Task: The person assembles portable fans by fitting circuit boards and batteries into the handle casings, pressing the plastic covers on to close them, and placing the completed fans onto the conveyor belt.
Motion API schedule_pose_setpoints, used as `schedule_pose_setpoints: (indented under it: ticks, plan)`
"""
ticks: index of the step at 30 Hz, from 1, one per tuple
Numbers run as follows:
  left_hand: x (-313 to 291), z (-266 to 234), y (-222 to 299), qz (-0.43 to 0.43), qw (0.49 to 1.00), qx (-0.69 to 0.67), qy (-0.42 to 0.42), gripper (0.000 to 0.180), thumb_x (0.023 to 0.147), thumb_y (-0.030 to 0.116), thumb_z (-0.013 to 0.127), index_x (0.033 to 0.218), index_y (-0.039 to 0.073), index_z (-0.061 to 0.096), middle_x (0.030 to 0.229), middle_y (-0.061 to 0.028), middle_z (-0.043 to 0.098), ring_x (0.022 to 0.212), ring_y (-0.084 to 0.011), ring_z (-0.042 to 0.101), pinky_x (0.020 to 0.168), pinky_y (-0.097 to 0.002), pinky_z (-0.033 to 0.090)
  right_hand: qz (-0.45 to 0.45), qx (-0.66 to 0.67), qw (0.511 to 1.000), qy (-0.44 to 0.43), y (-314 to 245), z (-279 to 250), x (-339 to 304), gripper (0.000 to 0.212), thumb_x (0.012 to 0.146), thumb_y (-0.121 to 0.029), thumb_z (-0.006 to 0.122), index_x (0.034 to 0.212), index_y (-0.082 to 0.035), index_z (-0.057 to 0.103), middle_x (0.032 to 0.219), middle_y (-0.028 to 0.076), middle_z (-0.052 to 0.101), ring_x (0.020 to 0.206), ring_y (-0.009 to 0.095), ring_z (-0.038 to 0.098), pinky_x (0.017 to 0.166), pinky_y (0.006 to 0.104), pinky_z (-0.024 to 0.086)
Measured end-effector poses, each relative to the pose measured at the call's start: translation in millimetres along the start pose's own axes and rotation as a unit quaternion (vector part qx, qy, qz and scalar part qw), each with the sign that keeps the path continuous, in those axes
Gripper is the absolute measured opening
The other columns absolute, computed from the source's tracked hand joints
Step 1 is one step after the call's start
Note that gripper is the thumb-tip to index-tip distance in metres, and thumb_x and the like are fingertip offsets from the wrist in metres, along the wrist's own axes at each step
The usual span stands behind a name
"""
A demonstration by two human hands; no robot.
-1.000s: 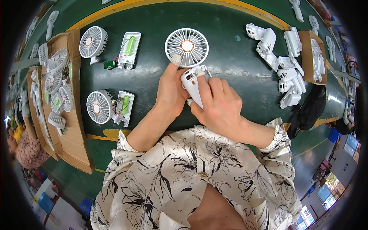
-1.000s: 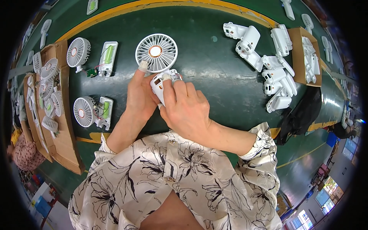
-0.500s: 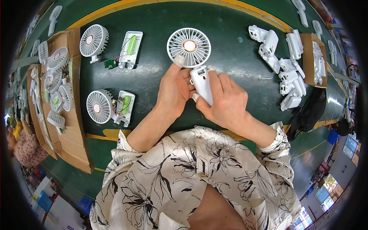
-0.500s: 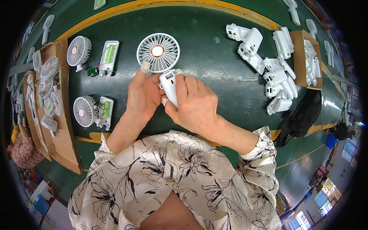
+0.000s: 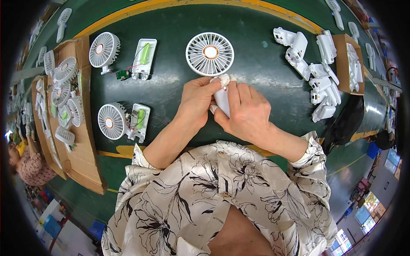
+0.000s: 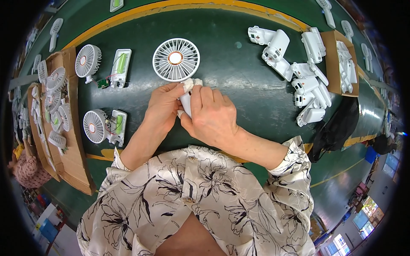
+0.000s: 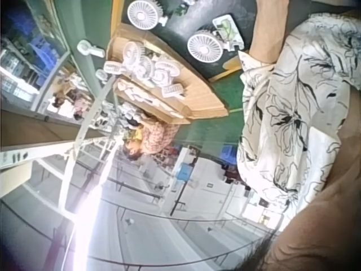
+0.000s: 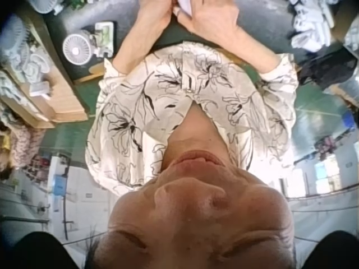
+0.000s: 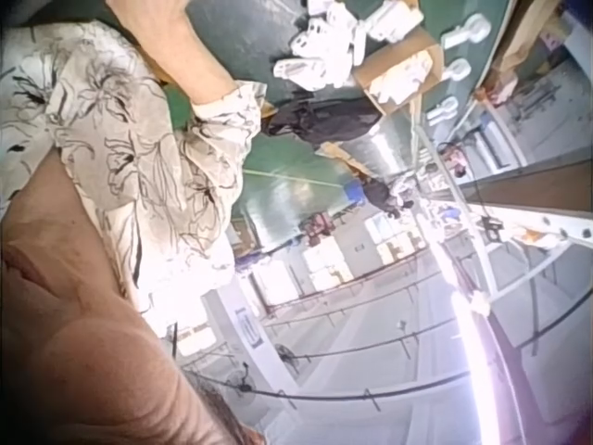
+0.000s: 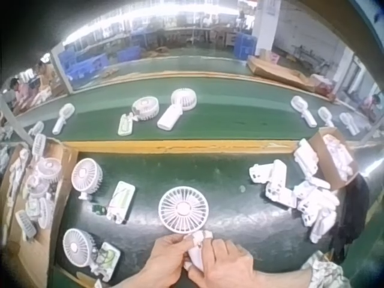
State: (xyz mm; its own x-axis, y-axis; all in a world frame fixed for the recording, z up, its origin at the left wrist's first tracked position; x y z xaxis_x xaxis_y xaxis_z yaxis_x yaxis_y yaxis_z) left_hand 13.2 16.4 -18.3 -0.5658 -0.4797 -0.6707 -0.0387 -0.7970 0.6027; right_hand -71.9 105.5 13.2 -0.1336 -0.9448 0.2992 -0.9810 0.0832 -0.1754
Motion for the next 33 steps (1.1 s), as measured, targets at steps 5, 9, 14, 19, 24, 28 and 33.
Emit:
schedule_pose_setpoints:
  ticks: [5,9,14,19,24,28,33]
  plan:
    - [-2.5,-1.3,4.9,0.04,0.999,-0.029,-0.01,0.02,0.08,0.009,0.058,0.096,-0.003,0.058,0.086,-0.0092,0.061,0.073,-0.015,0.059,0.064,-0.0274,0.05,0.05,0.119,0.991,0.039,5.6,-5.2,-2.4,0.044,0.061,-0.026,0.067,0.091,0.002,0.053,0.069,0.007,0.048,0.056,0.021,0.051,0.046,0.0302,0.042]
    - [-1.7,-6.3,11.4,0.135,0.98,-0.087,-0.117,0.024,0.079,0.005,0.056,0.101,-0.003,0.055,0.099,-0.0188,0.06,0.088,-0.0225,0.059,0.08,-0.0339,0.048,0.162,0.235,0.957,0.041,9.6,-7.3,-8.2,0.041,0.064,-0.027,0.066,0.091,0.001,0.053,0.073,0.01,0.052,0.059,0.025,0.054,0.05,0.0331,0.044]
    - [-4.9,-4.7,11.2,0.173,0.971,-0.041,-0.161,0.032,0.079,0.012,0.058,0.107,-0.001,0.052,0.1,-0.0219,0.058,0.09,-0.0249,0.059,0.08,-0.0359,0.048,0.258,0.444,0.853,-0.095,12.2,-3.5,-6.4,0.036,0.07,-0.024,0.066,0.09,0.003,0.052,0.065,0.013,0.058,0.055,0.021,0.058,0.05,0.0292,0.045]
    - [-7.0,-4.4,7.9,0.174,0.974,-0.023,-0.146,0.034,0.078,0.014,0.06,0.107,-0.002,0.052,0.1,-0.0226,0.058,0.091,-0.025,0.059,0.08,-0.0362,0.048,0.266,0.484,0.822,-0.14,14.9,-5.9,-6.2,0.034,0.072,-0.025,0.065,0.085,0.003,0.05,0.061,0.014,0.058,0.052,0.022,0.058,0.049,0.0297,0.045]
    - [-7.2,-1.4,7.0,0.171,0.976,-0.018,-0.133,0.031,0.078,0.013,0.058,0.104,-0.002,0.053,0.097,-0.0227,0.059,0.088,-0.0245,0.06,0.078,-0.0357,0.049,0.25,0.471,0.834,-0.144,17.1,-7.4,-8.1,0.034,0.073,-0.027,0.063,0.083,0.003,0.05,0.059,0.014,0.057,0.052,0.026,0.058,0.048,0.0331,0.045]
    - [-3.2,5.0,6.5,0.119,0.988,-0.012,-0.098,0.025,0.079,0.011,0.057,0.1,-0.003,0.056,0.097,-0.0216,0.06,0.086,-0.0225,0.06,0.077,-0.0333,0.049,0.261,0.435,0.85,-0.139,18.7,-6.3,-10.3,0.037,0.07,-0.03,0.064,0.084,0.003,0.051,0.059,0.014,0.057,0.051,0.028,0.058,0.049,0.0351,0.046]
    - [1.9,11.6,1.5,0.075,0.996,0.037,0.016,0.021,0.081,0.012,0.058,0.095,-0.003,0.058,0.083,-0.0058,0.06,0.072,-0.0135,0.058,0.066,-0.0268,0.048,0.157,0.165,0.973,0.049,13.1,-11.7,-9.7,0.047,0.061,-0.031,0.069,0.086,0.004,0.05,0.068,0.012,0.056,0.056,0.025,0.057,0.046,0.0325,0.046]
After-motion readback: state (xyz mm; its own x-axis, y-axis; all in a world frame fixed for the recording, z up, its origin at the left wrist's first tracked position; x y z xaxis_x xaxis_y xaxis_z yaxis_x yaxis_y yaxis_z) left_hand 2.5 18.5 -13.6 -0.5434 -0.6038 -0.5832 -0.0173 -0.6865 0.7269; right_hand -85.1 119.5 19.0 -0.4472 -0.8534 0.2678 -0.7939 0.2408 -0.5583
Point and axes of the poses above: each hand's wrist, its own x-axis towards the middle knuckle, its own z-axis out of the palm, y = z × x, the point moved 1 cm from there along x, towards the middle knuckle
